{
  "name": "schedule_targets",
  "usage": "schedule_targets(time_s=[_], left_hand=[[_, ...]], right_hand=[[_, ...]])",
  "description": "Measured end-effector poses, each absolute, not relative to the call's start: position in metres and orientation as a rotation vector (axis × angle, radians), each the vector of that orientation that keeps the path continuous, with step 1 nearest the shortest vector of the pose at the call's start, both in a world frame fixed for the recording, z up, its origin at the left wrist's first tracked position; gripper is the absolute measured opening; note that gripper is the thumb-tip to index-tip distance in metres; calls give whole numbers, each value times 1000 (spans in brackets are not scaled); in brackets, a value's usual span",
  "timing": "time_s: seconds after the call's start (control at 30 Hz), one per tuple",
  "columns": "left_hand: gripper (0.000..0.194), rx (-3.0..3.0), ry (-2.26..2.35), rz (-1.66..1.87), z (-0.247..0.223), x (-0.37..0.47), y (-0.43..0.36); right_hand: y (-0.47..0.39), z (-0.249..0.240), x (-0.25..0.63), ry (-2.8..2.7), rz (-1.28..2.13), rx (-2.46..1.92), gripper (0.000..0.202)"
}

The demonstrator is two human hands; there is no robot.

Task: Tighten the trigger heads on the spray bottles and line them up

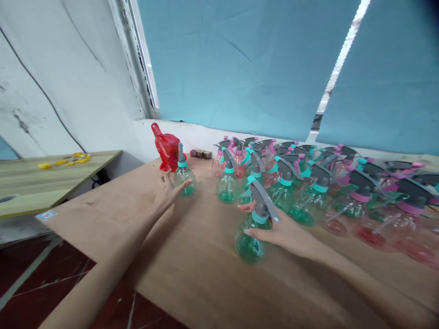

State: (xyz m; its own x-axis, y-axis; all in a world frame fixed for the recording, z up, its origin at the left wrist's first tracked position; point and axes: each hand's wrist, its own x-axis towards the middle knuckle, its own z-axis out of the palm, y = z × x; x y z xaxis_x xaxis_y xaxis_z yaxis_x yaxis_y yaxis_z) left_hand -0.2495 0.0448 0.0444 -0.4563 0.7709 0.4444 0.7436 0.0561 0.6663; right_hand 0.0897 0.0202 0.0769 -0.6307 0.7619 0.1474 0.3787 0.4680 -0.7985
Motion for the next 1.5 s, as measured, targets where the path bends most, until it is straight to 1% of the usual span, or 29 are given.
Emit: schedule_targets(time_s=[0.03, 0.07, 0.17, 0.23, 0.27, 0.33, 0.37, 0.43, 0.6, 0.63, 0.7, 0.8, 0.83, 0.97, 1.03, 1.2, 1.43, 1.5], left_hand=[[61, 1630, 2282, 1404, 44, -243, 34], [65, 1656, 2285, 1409, 42, -235, 22], [54, 1828, 2148, 1301, 37, -196, -18], [52, 1928, 2013, 1175, 34, -162, -40], [56, 1984, 1916, 1077, 34, -145, -48], [77, 2045, 1634, 831, 32, -111, -57], [87, 2047, 1527, 790, 31, -95, -57], [95, 2047, 1374, 742, 28, -69, -54], [73, 1997, 1224, 747, 20, -25, -40], [71, 1996, 1214, 744, 19, -17, -38], [72, 2012, 1203, 735, 18, -2, -35], [77, 2076, 1182, 708, 16, 22, -30], [79, 2098, 1176, 704, 15, 30, -29], [90, 2184, 1116, 674, 10, 52, -21], [98, 2238, 1069, 619, 8, 57, -17], [105, 2393, 1113, 474, 0, 54, -13], [94, 2586, 1200, 430, -11, 50, -16], [92, 2612, 1215, 425, -12, 50, -15]], right_hand=[[21, 76, 93, -2243, 1067, -916, 47], [21, 76, 97, -2253, 1095, -886, 49], [20, 77, 107, -2246, 1164, -815, 55], [17, 78, 114, -2243, 1196, -770, 58], [16, 78, 117, -2247, 1201, -749, 59], [13, 77, 124, -2238, 1190, -732, 64], [11, 76, 129, -2221, 1182, -740, 66], [9, 72, 140, -2183, 1174, -765, 69], [6, 70, 177, -2109, 1229, -819, 81], [4, 71, 184, -2089, 1207, -832, 81], [1, 76, 195, -2039, 1123, -888, 71], [-4, 81, 205, -1927, 1007, -994, 41], [-6, 82, 208, -1885, 1000, -989, 35], [-4, 79, 222, -1792, 995, -906, 19], [1, 76, 232, -1820, 961, -908, 18], [17, 69, 253, -1810, 1002, -878, 33], [23, 63, 260, -1779, 1118, -1015, 24], [20, 62, 260, -1790, 1085, -1039, 22]])
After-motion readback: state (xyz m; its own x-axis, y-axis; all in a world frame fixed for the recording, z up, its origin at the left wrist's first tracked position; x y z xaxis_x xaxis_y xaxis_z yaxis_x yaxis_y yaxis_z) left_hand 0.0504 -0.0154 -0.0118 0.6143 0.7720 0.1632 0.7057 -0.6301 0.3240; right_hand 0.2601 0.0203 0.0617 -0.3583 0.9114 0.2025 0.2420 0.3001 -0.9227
